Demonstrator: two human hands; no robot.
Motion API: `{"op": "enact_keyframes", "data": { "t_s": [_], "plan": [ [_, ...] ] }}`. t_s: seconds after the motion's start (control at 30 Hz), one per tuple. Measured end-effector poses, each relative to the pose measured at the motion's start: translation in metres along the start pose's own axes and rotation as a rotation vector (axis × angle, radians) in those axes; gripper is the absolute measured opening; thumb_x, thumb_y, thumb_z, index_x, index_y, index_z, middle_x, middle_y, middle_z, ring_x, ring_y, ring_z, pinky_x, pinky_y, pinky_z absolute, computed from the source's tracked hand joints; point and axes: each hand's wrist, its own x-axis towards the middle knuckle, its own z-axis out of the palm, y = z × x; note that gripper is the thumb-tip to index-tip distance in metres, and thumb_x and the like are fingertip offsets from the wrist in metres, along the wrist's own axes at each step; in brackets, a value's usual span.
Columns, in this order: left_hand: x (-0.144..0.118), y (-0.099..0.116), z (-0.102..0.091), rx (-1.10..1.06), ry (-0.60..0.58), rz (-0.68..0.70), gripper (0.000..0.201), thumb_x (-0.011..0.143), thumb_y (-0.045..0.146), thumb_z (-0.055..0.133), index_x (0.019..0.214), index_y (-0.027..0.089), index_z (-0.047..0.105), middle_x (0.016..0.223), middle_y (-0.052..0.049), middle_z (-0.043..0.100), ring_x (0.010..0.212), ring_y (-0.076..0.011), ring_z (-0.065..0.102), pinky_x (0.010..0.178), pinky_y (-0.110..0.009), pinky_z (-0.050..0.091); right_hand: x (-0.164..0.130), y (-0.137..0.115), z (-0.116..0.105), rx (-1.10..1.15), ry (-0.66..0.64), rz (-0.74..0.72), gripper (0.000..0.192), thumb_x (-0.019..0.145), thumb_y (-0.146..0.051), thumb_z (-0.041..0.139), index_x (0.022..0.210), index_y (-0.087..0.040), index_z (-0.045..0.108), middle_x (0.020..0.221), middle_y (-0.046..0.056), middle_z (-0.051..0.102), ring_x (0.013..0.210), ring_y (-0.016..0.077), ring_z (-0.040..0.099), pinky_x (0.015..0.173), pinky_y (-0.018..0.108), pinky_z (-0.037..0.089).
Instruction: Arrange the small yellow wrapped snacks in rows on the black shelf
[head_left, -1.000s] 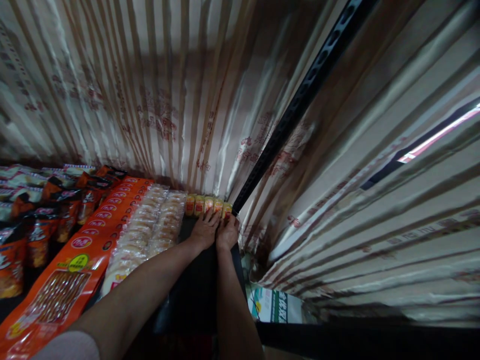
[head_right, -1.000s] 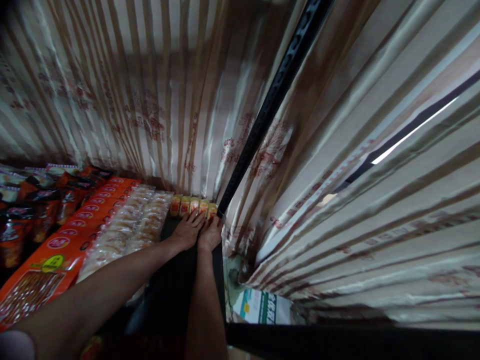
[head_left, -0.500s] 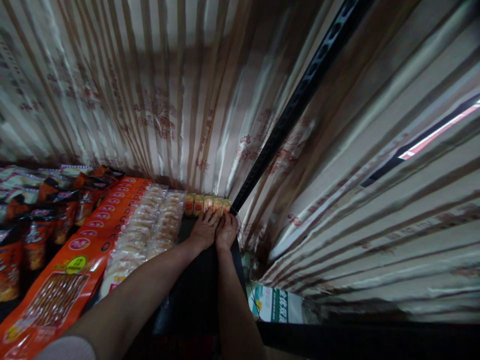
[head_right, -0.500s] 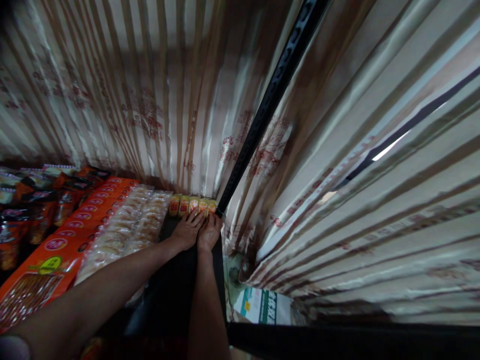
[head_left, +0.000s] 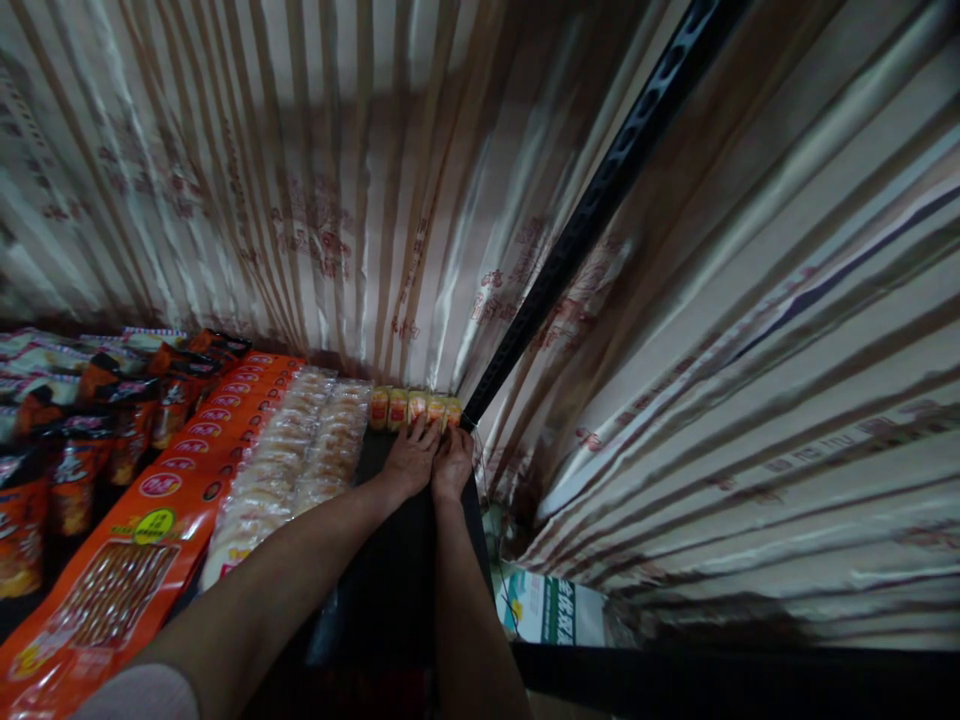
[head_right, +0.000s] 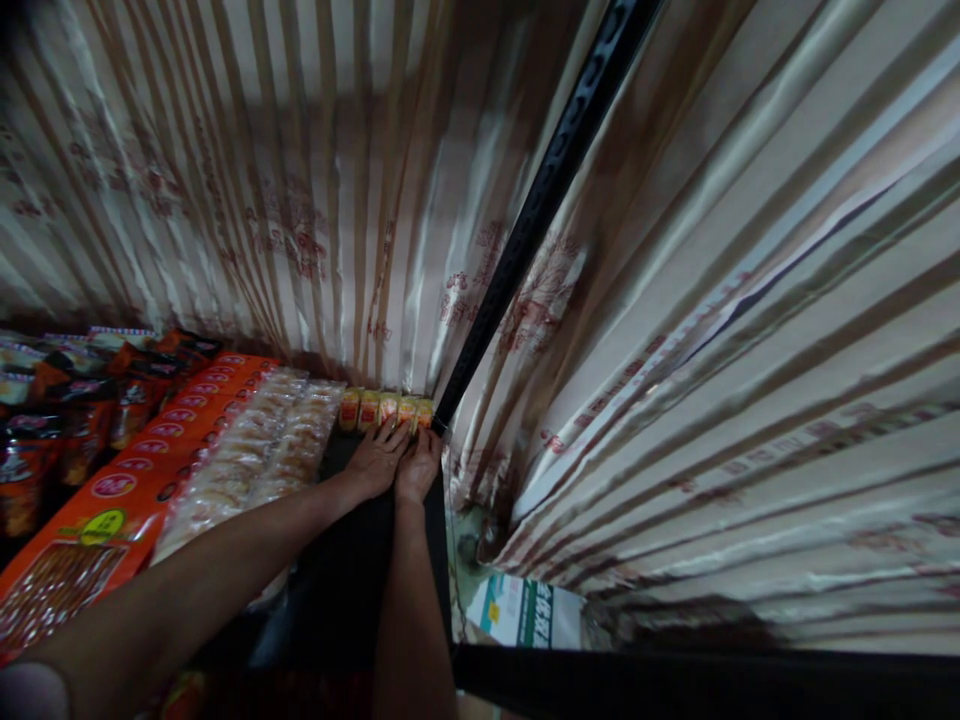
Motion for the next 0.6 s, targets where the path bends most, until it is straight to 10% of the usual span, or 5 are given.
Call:
{"op": "enact_keyframes", "data": {
  "t_s": [0.6],
  "plan": [
    [-0.006,0.007,-0.008,0.008,0.071,0.037,0.043,0.092,0.016,0.029,0.133,0.012,0.043,0.148,-0.007,0.033,0.138,-0.0278,0.021,0.109,-0.044,0.03,-0.006,0.005,-0.002,0.122,0.027,0.041,0.031,0.081,-0.021,0.041,0.099,-0.012,0.065,0.102,0.013,0.057,0.096,0.0199,0.052,0.089,0.035,0.044]
  ]
}}
